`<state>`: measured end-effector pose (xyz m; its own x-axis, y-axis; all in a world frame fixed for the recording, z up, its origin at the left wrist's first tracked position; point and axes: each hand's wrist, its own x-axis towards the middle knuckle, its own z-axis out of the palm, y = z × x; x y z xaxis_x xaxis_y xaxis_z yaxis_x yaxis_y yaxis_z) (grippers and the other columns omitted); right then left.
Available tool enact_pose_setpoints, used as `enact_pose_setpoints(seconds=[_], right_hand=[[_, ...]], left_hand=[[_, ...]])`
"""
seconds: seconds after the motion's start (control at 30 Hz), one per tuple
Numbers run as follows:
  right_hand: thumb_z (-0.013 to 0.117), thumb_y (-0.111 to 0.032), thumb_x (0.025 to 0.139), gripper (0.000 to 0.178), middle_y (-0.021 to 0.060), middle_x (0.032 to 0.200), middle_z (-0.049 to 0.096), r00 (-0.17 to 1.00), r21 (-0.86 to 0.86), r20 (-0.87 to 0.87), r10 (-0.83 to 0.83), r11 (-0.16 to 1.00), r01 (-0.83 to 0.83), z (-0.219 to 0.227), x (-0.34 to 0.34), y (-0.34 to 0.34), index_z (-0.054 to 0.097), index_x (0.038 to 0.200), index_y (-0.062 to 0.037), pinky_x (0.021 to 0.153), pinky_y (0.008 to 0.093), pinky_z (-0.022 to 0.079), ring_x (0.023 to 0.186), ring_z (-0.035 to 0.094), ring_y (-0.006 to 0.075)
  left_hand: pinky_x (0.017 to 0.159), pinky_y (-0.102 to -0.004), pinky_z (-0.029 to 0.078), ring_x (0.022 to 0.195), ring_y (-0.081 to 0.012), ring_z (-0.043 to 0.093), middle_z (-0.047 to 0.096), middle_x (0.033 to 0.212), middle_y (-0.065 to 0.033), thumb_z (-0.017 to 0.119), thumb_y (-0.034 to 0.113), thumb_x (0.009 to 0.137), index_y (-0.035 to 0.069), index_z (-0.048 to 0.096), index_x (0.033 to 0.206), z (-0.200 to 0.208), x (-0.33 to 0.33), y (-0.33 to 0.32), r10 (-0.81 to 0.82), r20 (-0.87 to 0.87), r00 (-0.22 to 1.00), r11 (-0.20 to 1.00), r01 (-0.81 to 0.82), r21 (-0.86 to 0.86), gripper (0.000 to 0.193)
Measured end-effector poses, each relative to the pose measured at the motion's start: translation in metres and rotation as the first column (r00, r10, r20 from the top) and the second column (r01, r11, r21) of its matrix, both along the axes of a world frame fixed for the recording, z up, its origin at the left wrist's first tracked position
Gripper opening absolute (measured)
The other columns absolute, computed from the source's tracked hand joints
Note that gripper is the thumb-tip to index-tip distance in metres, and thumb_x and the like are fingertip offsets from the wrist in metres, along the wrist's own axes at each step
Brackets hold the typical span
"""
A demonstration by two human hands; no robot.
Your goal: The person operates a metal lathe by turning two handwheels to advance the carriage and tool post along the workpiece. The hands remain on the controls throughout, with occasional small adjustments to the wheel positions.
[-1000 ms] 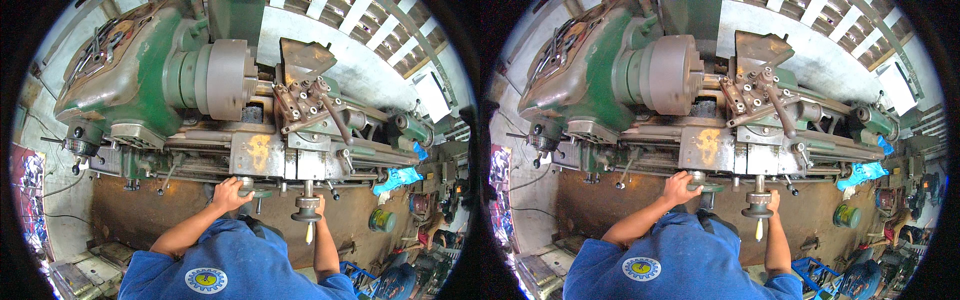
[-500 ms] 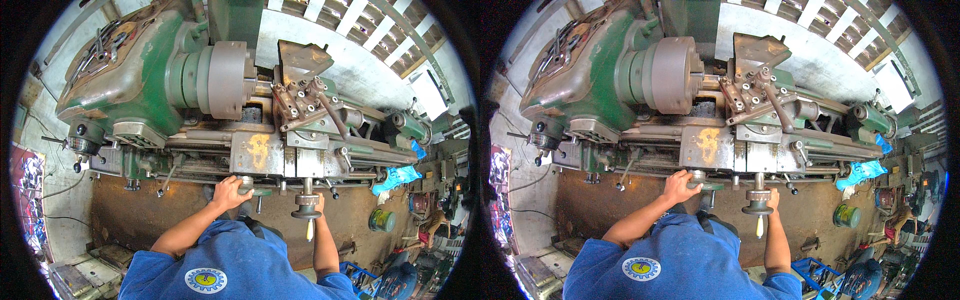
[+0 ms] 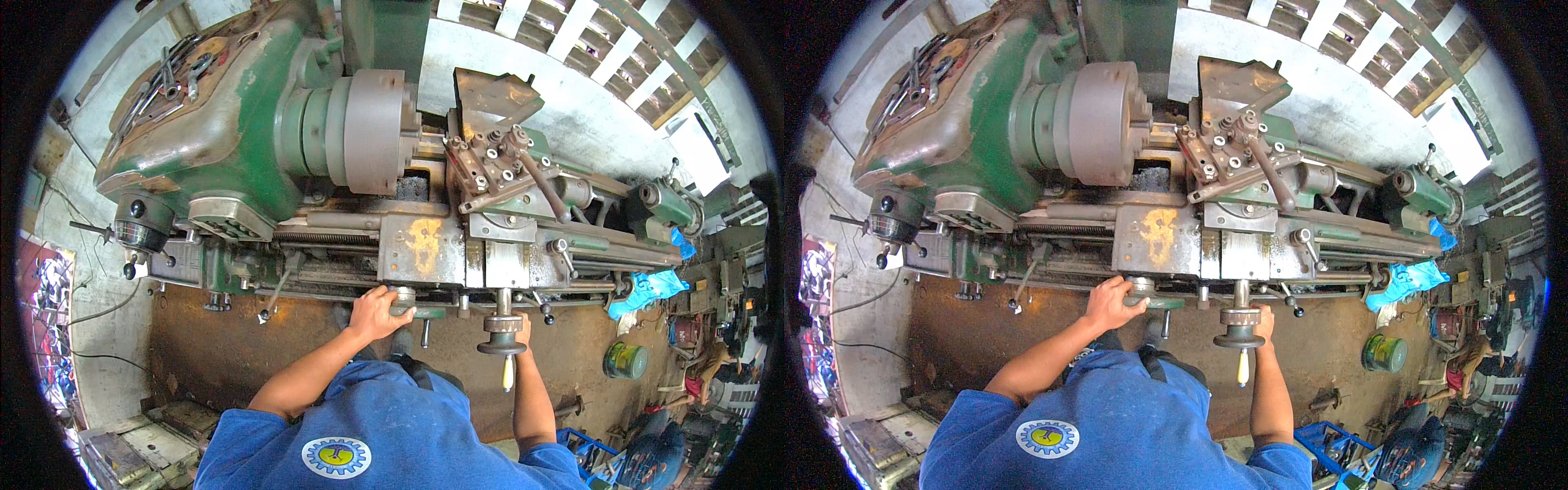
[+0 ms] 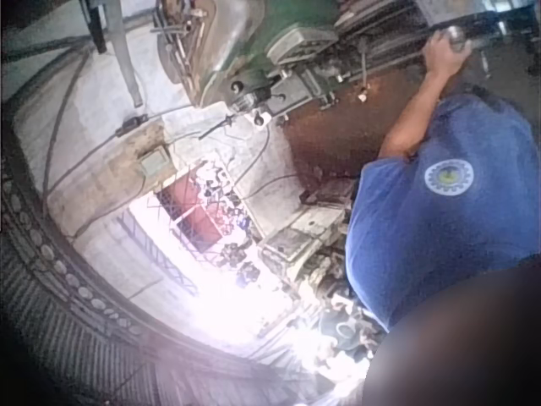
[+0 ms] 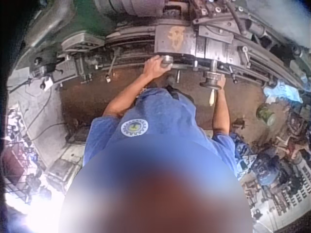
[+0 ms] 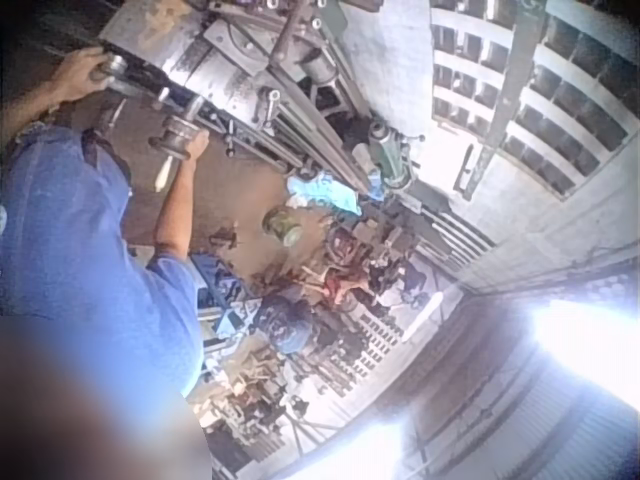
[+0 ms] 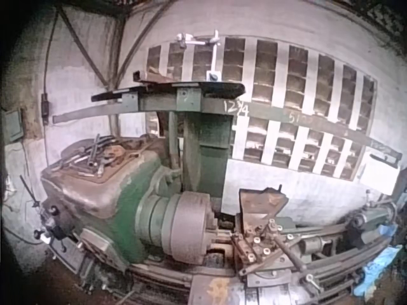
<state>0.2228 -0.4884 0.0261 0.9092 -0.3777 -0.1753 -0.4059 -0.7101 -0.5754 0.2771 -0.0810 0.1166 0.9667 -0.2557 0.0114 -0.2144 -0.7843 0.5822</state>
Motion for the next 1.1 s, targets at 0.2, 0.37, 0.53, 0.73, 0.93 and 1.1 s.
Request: enact_pose_setpoints(seconds=[0.2,0.37,0.53,0.73,0.93,1.1], right_hand=[[0.074,-0.028,0.079,0.028,0.0252,0.082,0.073,0.994,0.039,-0.103,0.021,0.999,-0.017,0.007,0.003,-0.001,0.077,0.088,-0.0011,0.074,0.0455,0.058,0.084,0.076,0.0384],[0.071,-0.027,0.081,0.026,0.0249,0.081,0.073,0.999,0.042,-0.039,0.01,0.999,-0.009,0.01,0.003,0.003,0.076,0.085,-0.0018,0.072,0.0469,0.057,0.082,0.076,0.0398],[0.073,-0.028,0.079,0.029,0.0261,0.082,0.073,0.996,0.052,-0.081,0.042,0.998,-0.038,0.009,0.004,0.001,0.078,0.089,-0.0018,0.073,0.0465,0.057,0.084,0.075,0.0407],[0.075,-0.028,0.076,0.031,0.0265,0.083,0.073,0.997,-0.002,-0.079,0.01,1.0,-0.011,0.008,0.003,0.001,0.079,0.093,-0.0023,0.076,0.0464,0.058,0.086,0.075,0.0412],[0.076,-0.028,0.077,0.031,0.0258,0.085,0.074,0.995,-0.004,-0.101,-0.011,1.0,0.01,0.001,0.003,-0.001,0.08,0.095,-0.0034,0.078,0.046,0.058,0.087,0.076,0.0406],[0.074,-0.028,0.079,0.029,0.025,0.086,0.075,0.995,0.031,-0.103,0.016,0.999,-0.013,0.002,0.002,-0.003,0.08,0.095,-0.0048,0.079,0.0456,0.058,0.088,0.076,0.0393]], left_hand=[[0.072,-0.0481,0.057,0.086,-0.0353,0.07,0.067,0.09,-0.0131,0.073,0.059,0.081,0.003,0.075,0.093,0.0,0.0,0.001,-0.005,-0.014,1.0,1.0,0.005,0.006,0.057],[0.074,-0.0477,0.058,0.087,-0.0357,0.071,0.067,0.091,-0.0147,0.073,0.058,0.082,0.002,0.075,0.094,0.0,0.001,0.002,-0.013,-0.022,1.0,1.0,0.013,0.001,0.057],[0.074,-0.0476,0.058,0.087,-0.036,0.07,0.067,0.092,-0.015,0.072,0.059,0.083,0.002,0.075,0.095,-0.001,0.0,0.003,-0.013,-0.03,0.999,1.0,0.013,0.001,0.059],[0.072,-0.048,0.058,0.085,-0.0359,0.07,0.066,0.09,-0.0152,0.071,0.06,0.083,0.002,0.074,0.095,-0.003,0.0,0.003,-0.014,-0.018,1.0,1.0,0.014,0.015,0.06],[0.071,-0.048,0.057,0.083,-0.0364,0.07,0.065,0.087,-0.0147,0.074,0.057,0.082,0.002,0.073,0.09,-0.006,0.0,0.003,-0.006,-0.004,1.0,1.0,0.006,-0.018,0.056],[0.07,-0.0483,0.057,0.082,-0.0364,0.069,0.064,0.085,-0.0146,0.075,0.056,0.081,0.002,0.072,0.089,-0.008,0.0,0.004,-0.002,0.031,1.0,0.999,0.003,-0.036,0.054]])
